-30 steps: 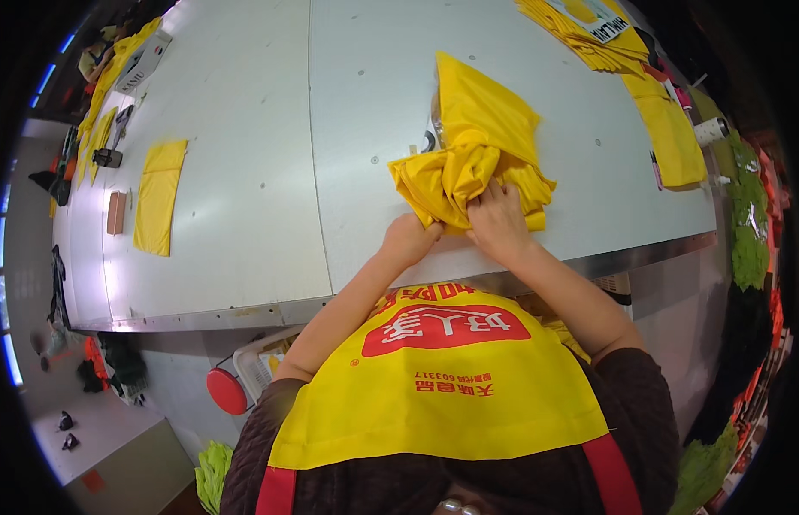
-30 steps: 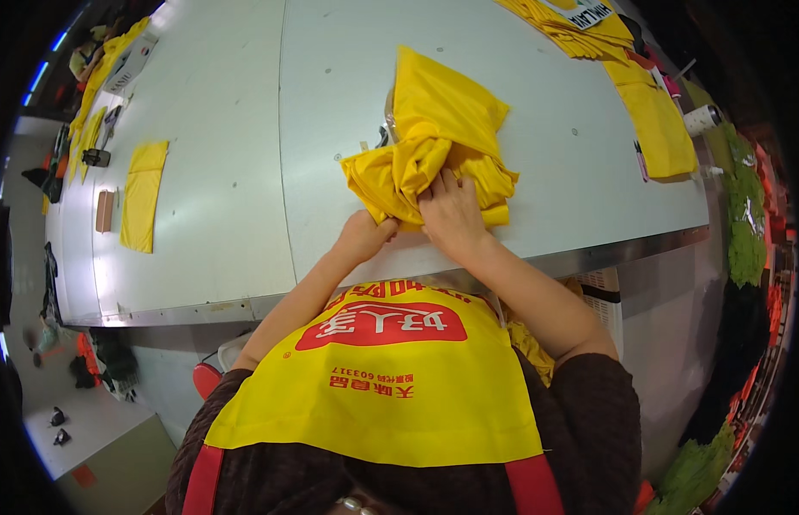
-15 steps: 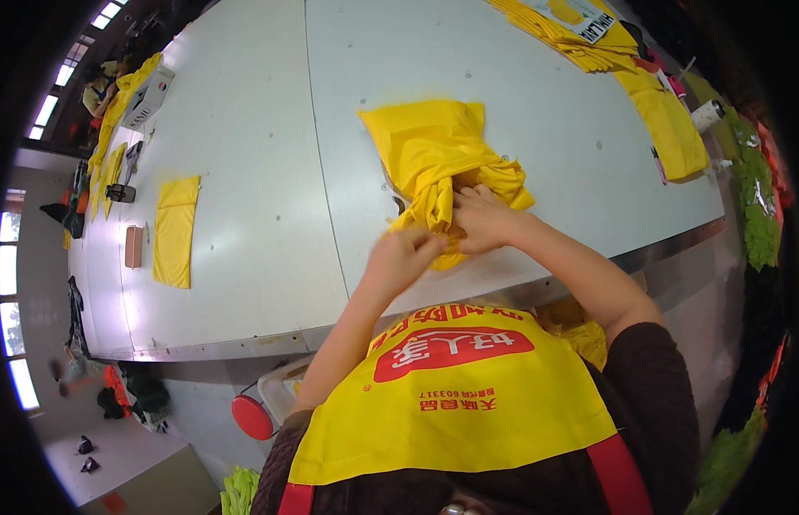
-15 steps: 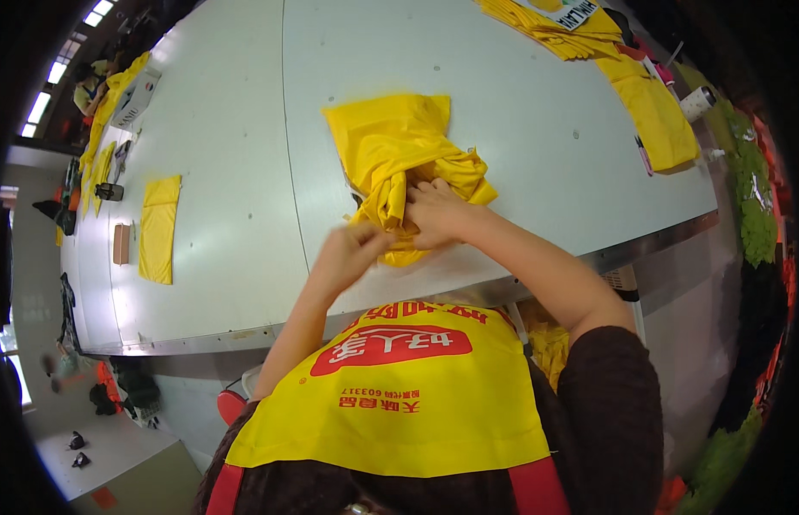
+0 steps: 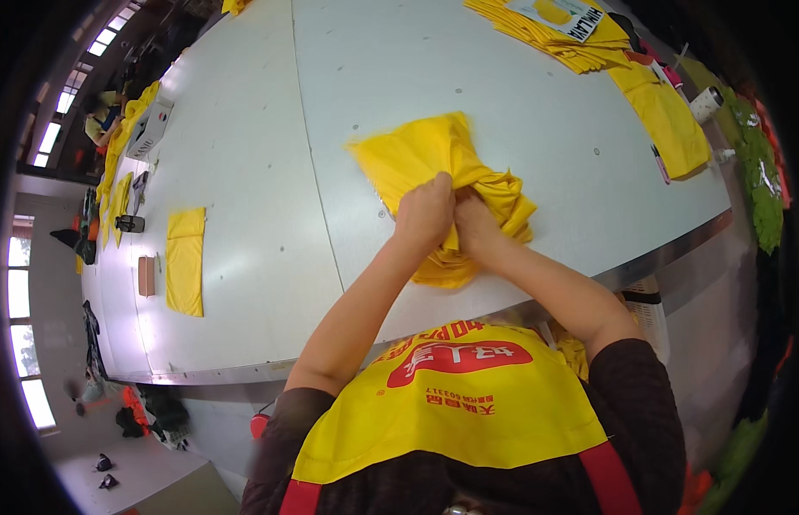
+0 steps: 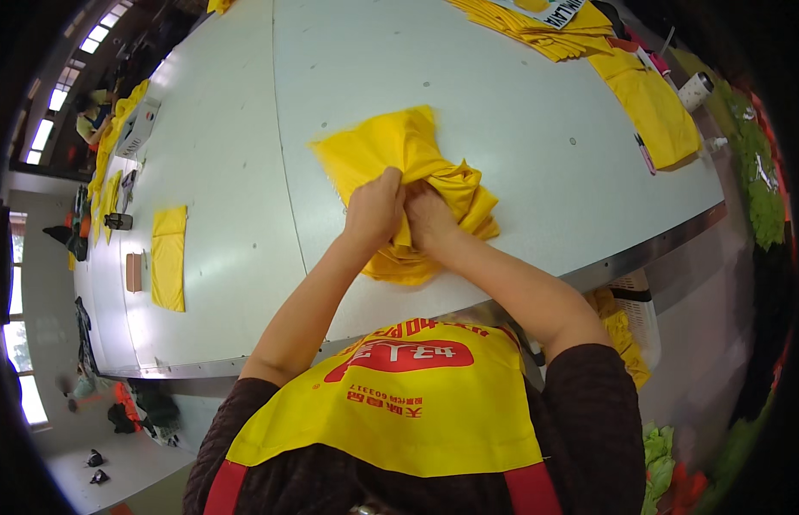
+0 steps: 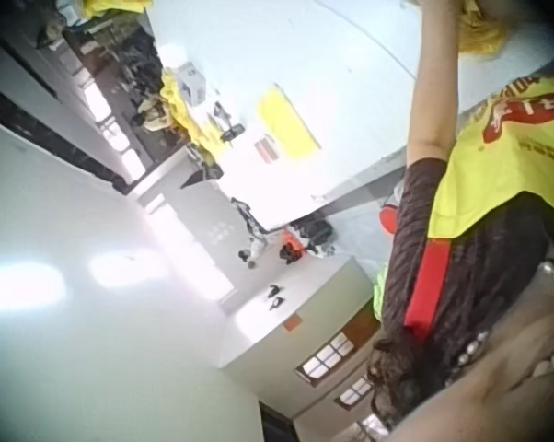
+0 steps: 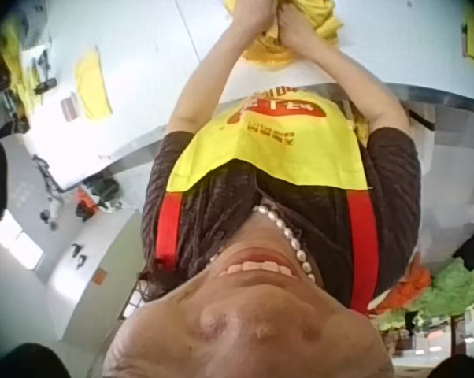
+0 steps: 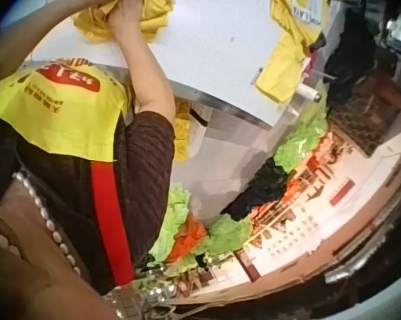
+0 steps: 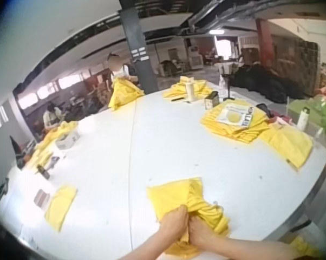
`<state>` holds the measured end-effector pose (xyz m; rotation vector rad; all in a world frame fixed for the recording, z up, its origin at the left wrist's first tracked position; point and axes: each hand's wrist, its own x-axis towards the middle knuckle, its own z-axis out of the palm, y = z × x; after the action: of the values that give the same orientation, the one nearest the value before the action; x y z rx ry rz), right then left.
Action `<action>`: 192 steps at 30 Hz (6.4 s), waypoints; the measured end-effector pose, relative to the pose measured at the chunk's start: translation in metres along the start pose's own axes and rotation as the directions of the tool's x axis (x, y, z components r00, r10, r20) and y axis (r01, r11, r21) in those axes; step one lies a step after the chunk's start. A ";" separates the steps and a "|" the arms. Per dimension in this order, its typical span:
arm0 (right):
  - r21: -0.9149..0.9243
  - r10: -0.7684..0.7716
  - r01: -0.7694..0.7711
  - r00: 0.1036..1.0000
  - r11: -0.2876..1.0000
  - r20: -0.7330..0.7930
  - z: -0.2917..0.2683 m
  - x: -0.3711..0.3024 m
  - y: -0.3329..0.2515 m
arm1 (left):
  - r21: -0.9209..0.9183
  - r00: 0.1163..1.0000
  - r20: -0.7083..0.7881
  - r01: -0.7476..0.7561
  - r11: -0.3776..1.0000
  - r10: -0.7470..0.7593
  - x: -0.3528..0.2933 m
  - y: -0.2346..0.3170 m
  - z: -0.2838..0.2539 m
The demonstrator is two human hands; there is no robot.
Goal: The person folds yellow fabric items on a large white table. They unfold, smooth, and fold each item into a compact rectangle, then place it into a white basket. The process is repeated for multiple items.
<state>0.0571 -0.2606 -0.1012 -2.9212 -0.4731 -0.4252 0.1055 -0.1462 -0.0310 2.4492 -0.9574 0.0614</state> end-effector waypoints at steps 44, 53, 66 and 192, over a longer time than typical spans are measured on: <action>0.223 -0.006 0.016 0.999 0.975 -0.043 -0.002 0.044 0.002 | -0.071 0.977 -0.215 -0.022 0.997 0.006 -0.049 -0.024 0.008; 0.071 0.246 -0.276 0.927 0.959 0.284 -0.035 0.012 0.042 | -0.043 0.943 0.120 0.318 0.947 -0.311 -0.064 -0.039 0.029; 0.556 0.337 -0.248 0.939 0.793 -0.062 -0.052 -0.012 0.083 | 0.083 0.954 0.063 0.288 0.954 -0.293 -0.083 -0.061 0.022; 0.751 -0.507 -0.034 0.718 0.659 0.477 0.008 0.078 -0.107 | 0.251 0.897 0.434 -0.035 0.967 -0.080 -0.163 -0.062 -0.056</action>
<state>0.0951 -0.1365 -0.0746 -2.1005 -0.9021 0.6948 0.0310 0.0200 -0.0450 2.7747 -1.1685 -0.4271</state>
